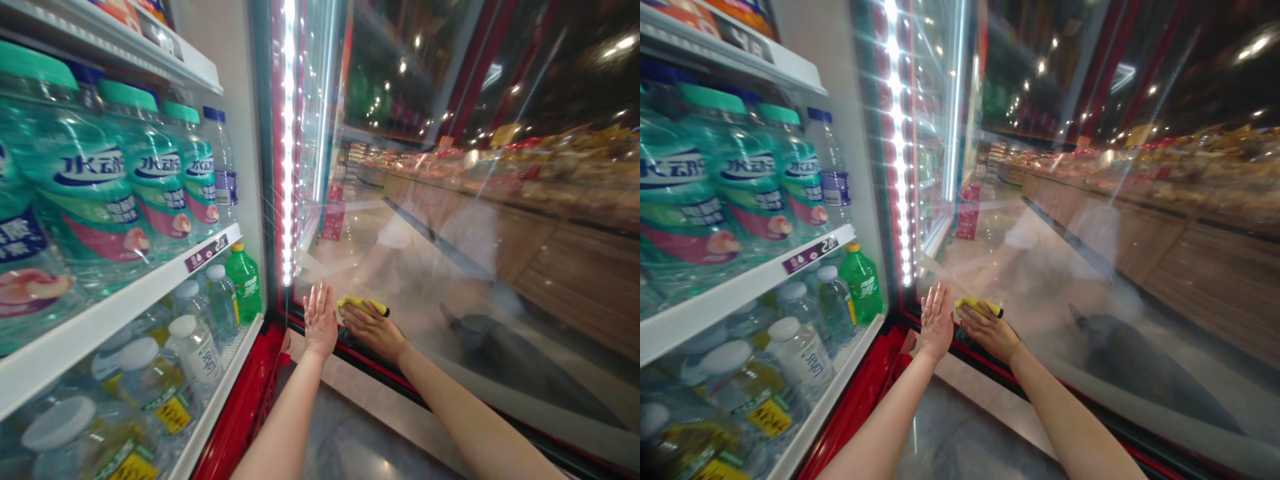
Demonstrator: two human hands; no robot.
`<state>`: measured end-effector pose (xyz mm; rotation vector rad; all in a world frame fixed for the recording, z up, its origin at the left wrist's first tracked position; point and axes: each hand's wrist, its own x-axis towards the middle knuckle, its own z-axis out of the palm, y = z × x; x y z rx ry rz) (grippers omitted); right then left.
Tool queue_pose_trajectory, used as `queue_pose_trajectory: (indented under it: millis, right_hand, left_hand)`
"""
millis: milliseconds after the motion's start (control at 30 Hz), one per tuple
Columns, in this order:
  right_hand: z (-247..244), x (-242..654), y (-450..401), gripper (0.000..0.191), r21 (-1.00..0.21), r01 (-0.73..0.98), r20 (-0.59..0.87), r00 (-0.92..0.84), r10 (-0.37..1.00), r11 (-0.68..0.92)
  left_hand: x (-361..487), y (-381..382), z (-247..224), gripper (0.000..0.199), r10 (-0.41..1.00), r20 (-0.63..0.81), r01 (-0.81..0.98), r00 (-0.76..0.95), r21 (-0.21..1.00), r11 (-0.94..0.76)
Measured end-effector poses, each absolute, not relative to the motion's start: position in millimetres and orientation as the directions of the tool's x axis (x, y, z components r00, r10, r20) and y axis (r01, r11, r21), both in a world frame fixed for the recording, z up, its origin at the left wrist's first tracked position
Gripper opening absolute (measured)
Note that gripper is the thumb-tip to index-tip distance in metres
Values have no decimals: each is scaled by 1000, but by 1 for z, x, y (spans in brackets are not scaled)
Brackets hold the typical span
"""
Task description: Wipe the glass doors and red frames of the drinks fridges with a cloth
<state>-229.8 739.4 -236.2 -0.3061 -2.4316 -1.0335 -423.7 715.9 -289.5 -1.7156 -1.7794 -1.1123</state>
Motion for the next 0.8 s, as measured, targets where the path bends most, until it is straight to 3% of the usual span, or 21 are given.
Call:
queue_pose_trajectory:
  millis: [133, 233, 367, 500, 600, 800]
  right_hand:
    - [-167, -213, 740, 49, 487, 658, 706, -683, 184, 575]
    - [-167, -211, 735, 51, 441, 738, 781, -596, 187, 512]
    - [-233, -206, 723, 45, 532, 655, 696, -699, 163, 536]
    - [-274, -190, 717, 38, 629, 422, 511, -857, 63, 653]
    - [-246, -174, 719, 36, 651, 373, 466, -884, 40, 661]
    - [-159, -152, 719, 47, 533, 700, 703, -679, 213, 475]
  left_hand:
    - [-410, 725, -280, 76, 563, 816, 945, -133, 276, -177]
    - [-403, 728, -280, 78, 565, 815, 930, -131, 299, -215]
    - [-396, 726, -289, 79, 588, 795, 923, -150, 326, -205]
    - [-389, 724, -293, 82, 618, 768, 931, -167, 330, -158]
    - [-384, 727, -286, 83, 591, 795, 933, -139, 305, -192]
    - [-364, 734, -271, 80, 532, 842, 913, -85, 280, -298]
